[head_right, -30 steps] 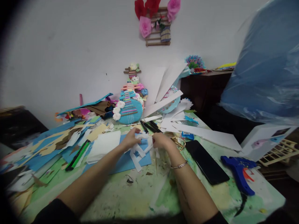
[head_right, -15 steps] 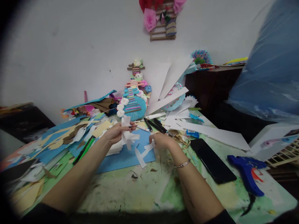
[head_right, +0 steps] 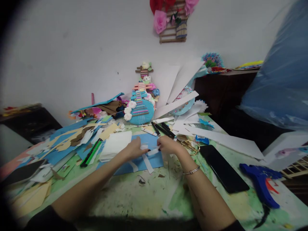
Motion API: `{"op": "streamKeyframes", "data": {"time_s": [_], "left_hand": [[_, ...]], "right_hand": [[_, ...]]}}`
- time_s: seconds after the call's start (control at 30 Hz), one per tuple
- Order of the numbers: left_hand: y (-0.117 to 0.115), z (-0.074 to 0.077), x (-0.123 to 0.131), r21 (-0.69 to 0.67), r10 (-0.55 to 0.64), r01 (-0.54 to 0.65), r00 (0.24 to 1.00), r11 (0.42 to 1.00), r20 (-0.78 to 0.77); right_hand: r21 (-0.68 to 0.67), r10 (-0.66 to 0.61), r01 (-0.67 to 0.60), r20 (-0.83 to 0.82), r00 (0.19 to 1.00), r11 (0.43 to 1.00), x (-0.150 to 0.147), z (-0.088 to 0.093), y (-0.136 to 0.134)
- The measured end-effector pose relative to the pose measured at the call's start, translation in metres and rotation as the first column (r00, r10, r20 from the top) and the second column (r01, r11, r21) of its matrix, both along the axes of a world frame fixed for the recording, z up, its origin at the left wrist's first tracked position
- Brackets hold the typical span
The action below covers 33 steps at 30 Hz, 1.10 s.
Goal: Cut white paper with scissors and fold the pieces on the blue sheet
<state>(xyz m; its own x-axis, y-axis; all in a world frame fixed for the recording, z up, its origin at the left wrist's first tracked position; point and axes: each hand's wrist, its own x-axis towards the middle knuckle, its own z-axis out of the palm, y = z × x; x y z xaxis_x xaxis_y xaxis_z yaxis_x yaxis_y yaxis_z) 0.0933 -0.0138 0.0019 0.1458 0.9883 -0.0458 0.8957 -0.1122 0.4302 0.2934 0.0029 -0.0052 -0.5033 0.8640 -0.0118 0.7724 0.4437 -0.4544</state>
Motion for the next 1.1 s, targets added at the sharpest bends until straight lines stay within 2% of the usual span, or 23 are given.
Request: {"op": "streamKeyframes", "data": {"time_s": [0.07,0.13,0.27,0.47,0.6,0.7,0.8,0.9,0.97,1.03,1.07,1.1], "left_hand": [[-0.002,-0.007,0.007,-0.024,-0.027,0.025,0.997,0.999,-0.073],[-0.002,-0.010,0.011,-0.061,-0.069,0.064,0.995,0.996,-0.078],[0.005,-0.010,0.013,-0.045,-0.101,0.100,0.995,0.994,-0.018],[0.015,-0.008,0.005,0.115,-0.055,0.039,0.988,0.993,0.142],[0.010,-0.021,0.007,0.078,-0.009,0.011,1.000,0.997,-0.029],[0.005,-0.034,0.014,0.089,-0.002,0.014,0.991,0.996,-0.137],[0.005,-0.040,0.020,0.089,-0.044,0.055,0.991,0.995,-0.124],[0.008,-0.038,0.020,0.095,-0.081,0.091,0.992,0.991,-0.098],[0.010,-0.034,0.017,0.133,-0.084,0.083,0.996,0.988,0.007],[0.011,-0.029,0.015,0.183,-0.048,-0.003,0.962,0.983,0.270],[0.011,-0.026,0.015,0.184,-0.023,-0.066,0.897,0.981,0.441],[0.010,-0.024,0.015,0.163,-0.002,-0.121,0.797,0.979,0.603]], "right_hand": [[-0.001,-0.080,0.081,-0.107,0.991,0.997,0.002,0.002,0.003],[-0.032,-0.188,0.185,-0.224,0.956,0.982,0.002,0.003,0.005],[-0.193,-0.369,0.316,-0.436,0.821,0.929,-0.007,-0.002,0.007],[-0.389,-0.473,0.278,-0.622,0.624,0.878,-0.028,-0.008,0.003],[-0.435,-0.508,0.267,-0.681,0.527,0.860,-0.027,-0.012,0.004],[-0.459,-0.526,0.261,-0.697,0.488,0.849,-0.026,-0.014,0.004],[-0.490,-0.543,0.242,-0.698,0.467,0.837,-0.029,-0.013,0.002],[-0.517,-0.561,0.226,-0.709,0.428,0.826,-0.033,-0.012,-0.001],[-0.533,-0.573,0.217,-0.721,0.390,0.818,-0.035,-0.012,-0.001],[-0.550,-0.587,0.208,-0.730,0.351,0.809,-0.037,-0.012,-0.002],[-0.558,-0.591,0.199,-0.734,0.333,0.805,-0.039,-0.012,-0.002],[-0.567,-0.594,0.181,-0.739,0.319,0.803,-0.042,-0.013,-0.004]]}}
